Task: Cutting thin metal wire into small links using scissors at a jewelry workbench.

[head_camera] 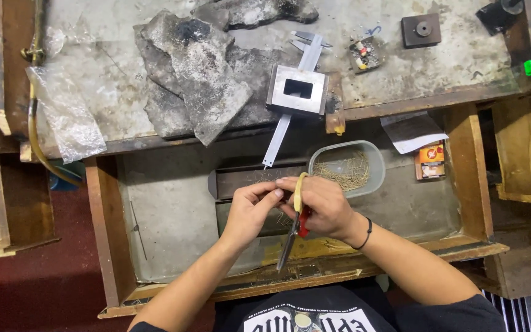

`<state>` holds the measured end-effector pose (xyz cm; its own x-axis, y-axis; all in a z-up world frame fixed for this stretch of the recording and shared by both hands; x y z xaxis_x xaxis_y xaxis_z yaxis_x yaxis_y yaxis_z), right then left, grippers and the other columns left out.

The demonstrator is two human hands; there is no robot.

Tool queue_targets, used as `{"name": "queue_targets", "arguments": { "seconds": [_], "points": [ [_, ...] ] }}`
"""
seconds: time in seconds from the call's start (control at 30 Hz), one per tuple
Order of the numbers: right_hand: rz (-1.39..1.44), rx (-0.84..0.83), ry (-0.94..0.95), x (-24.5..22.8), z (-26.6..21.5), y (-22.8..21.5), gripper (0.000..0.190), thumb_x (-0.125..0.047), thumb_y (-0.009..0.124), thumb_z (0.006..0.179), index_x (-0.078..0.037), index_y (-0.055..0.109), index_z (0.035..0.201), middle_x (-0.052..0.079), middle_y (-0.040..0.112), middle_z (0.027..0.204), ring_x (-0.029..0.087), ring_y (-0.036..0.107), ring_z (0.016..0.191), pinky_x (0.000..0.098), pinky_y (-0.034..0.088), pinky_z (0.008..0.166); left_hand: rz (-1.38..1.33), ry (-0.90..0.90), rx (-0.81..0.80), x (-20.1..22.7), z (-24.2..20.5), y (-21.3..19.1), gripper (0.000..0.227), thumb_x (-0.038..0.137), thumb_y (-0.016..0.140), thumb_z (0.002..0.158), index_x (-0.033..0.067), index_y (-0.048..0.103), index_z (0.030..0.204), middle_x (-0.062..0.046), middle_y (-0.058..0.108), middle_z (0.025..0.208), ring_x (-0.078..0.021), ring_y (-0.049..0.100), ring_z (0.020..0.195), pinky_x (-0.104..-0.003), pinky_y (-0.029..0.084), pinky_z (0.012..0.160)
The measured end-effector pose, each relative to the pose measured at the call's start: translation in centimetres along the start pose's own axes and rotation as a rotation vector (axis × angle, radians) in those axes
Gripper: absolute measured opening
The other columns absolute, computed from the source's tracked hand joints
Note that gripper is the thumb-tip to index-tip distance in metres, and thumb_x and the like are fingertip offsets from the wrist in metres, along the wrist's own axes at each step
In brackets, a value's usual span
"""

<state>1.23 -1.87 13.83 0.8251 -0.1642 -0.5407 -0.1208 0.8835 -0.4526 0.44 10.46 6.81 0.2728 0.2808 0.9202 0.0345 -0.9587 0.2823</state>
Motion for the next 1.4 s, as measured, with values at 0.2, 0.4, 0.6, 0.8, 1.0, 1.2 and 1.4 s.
{"name": "queue_targets", "arguments": {
  "seconds": [0.2, 0.4, 0.6, 0.8, 1.0, 1.2, 1.4],
  "points": [
    [0.062, 0.026, 0.068, 1.3, -0.7, -0.5, 0.015, -0.011, 0.076, 0.087, -0.010, 0.063, 0.081, 0.016, 0.080, 0.100, 0.031, 0.078, 0.094, 0.0369, 0.064, 0.070, 0.069, 0.017, -0.068, -0.7, 0.6, -0.6, 0.016, 0.006, 0.067, 0.095, 0.0010, 0.081, 0.100, -0.011, 0.078, 0.087, -0.0106, 0.062, 0.088, -0.036, 0.058, 0.082],
    [-0.018, 0.037, 0.018, 0.6, -0.8, -0.2, 0.014, -0.015, 0.075, 0.090, -0.012, 0.063, 0.083, 0.013, 0.080, 0.102, 0.029, 0.079, 0.090, 0.0369, 0.063, 0.068, 0.053, 0.074, -0.087, -0.5, 0.1, 0.6, 0.018, 0.008, 0.064, 0.097, 0.0023, 0.081, 0.095, -0.010, 0.073, 0.082, -0.0126, 0.060, 0.088, -0.035, 0.055, 0.083],
    [-0.004, 0.017, 0.015, -0.3, 0.4, -0.8, 0.015, -0.009, 0.077, 0.087, -0.008, 0.062, 0.082, 0.015, 0.080, 0.097, 0.031, 0.078, 0.086, 0.0371, 0.062, 0.067, 0.080, 0.094, -0.079, 0.0, -0.1, 0.1, 0.018, 0.007, 0.064, 0.096, -0.0004, 0.081, 0.099, -0.012, 0.074, 0.083, -0.0142, 0.063, 0.086, -0.034, 0.054, 0.082],
    [-0.054, 0.127, -0.033, -0.7, 0.0, -1.0, 0.017, -0.007, 0.076, 0.089, -0.009, 0.061, 0.081, 0.012, 0.080, 0.098, 0.032, 0.078, 0.082, 0.0382, 0.061, 0.065, 0.106, 0.112, -0.097, -0.3, 0.1, -0.1, 0.020, 0.007, 0.063, 0.096, -0.0020, 0.081, 0.101, -0.013, 0.074, 0.089, -0.0153, 0.062, 0.091, -0.036, 0.053, 0.086],
    [-0.017, 0.003, 0.024, 0.0, -0.3, -0.7, 0.014, -0.010, 0.066, 0.097, 0.002, 0.069, 0.090, 0.019, 0.076, 0.100, 0.032, 0.078, 0.089, 0.0429, 0.065, 0.079, 0.208, 0.060, -0.096, -0.8, 0.3, 0.0, 0.028, 0.018, 0.064, 0.094, 0.0049, 0.077, 0.073, -0.008, 0.076, 0.096, -0.0220, 0.068, 0.110, -0.036, 0.047, 0.104],
    [-0.034, -0.004, 0.019, 0.0, 0.0, -0.2, 0.016, -0.011, 0.068, 0.096, 0.005, 0.068, 0.093, 0.020, 0.075, 0.104, 0.033, 0.077, 0.091, 0.0418, 0.065, 0.080, 0.209, 0.044, -0.069, 0.8, 0.4, -0.3, 0.020, 0.006, 0.068, 0.088, 0.0029, 0.080, 0.073, -0.006, 0.075, 0.083, -0.0183, 0.071, 0.090, -0.030, 0.054, 0.092],
    [-0.080, 0.093, -0.004, -0.3, 1.0, 0.1, 0.014, -0.007, 0.077, 0.085, -0.008, 0.064, 0.078, 0.013, 0.080, 0.098, 0.032, 0.078, 0.080, 0.0396, 0.061, 0.065, 0.189, 0.035, 0.051, 0.8, 0.6, -1.8, 0.013, 0.006, 0.082, 0.081, 0.0002, 0.083, 0.092, -0.010, 0.076, 0.072, -0.0116, 0.064, 0.075, -0.031, 0.057, 0.069]
  ]
}}
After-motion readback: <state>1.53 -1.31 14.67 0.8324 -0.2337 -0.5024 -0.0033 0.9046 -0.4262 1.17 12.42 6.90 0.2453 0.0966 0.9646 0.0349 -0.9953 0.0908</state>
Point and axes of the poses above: each hand's wrist, its own z-axis towards the middle knuckle, its own y-axis out of the palm, x = y × z, the point moved 8 cm from there along z, towards the middle knuckle
